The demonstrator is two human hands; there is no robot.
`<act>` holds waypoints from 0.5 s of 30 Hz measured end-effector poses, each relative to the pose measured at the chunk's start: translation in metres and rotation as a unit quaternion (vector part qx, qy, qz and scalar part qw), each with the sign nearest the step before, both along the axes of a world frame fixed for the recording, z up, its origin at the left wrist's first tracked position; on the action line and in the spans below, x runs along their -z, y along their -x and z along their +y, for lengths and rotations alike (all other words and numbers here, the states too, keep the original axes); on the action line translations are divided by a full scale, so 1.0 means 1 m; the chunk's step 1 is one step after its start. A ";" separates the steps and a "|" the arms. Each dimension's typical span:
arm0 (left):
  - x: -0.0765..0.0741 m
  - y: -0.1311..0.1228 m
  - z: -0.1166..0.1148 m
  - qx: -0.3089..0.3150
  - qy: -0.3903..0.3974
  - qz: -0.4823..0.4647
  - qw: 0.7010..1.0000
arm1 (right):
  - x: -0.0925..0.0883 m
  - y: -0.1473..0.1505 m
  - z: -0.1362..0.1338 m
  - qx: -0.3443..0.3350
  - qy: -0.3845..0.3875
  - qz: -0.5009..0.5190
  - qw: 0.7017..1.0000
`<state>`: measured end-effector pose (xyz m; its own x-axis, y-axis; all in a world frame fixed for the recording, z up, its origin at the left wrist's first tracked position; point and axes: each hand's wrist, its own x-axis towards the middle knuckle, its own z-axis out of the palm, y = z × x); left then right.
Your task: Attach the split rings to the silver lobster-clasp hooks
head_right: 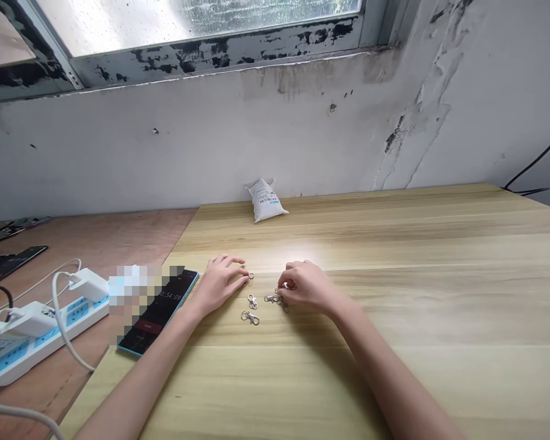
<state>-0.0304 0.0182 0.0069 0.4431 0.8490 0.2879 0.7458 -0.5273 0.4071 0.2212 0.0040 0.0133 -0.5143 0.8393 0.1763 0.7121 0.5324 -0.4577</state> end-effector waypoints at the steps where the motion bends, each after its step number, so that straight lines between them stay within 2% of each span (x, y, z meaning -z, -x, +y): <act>1: 0.001 -0.001 0.000 0.000 -0.001 -0.002 1.000 | 0.000 0.001 0.000 0.000 -0.011 -0.013 1.000; 5: 0.003 -0.003 0.001 0.003 -0.022 0.017 1.000 | 0.001 0.006 -0.002 -0.006 -0.048 -0.049 0.998; 8: 0.003 -0.006 -0.001 0.012 -0.044 0.041 0.998 | -0.001 0.007 -0.002 -0.005 -0.042 -0.052 0.998; 15: 0.004 -0.009 -0.001 0.007 -0.033 -0.006 0.999 | 0.002 0.006 -0.003 -0.002 -0.044 -0.057 0.997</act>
<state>-0.0218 0.0172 0.0032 0.4507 0.8220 0.3481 0.7338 -0.5632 0.3799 0.2153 0.0005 0.0116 -0.5384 0.8212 0.1890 0.7546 0.5696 -0.3256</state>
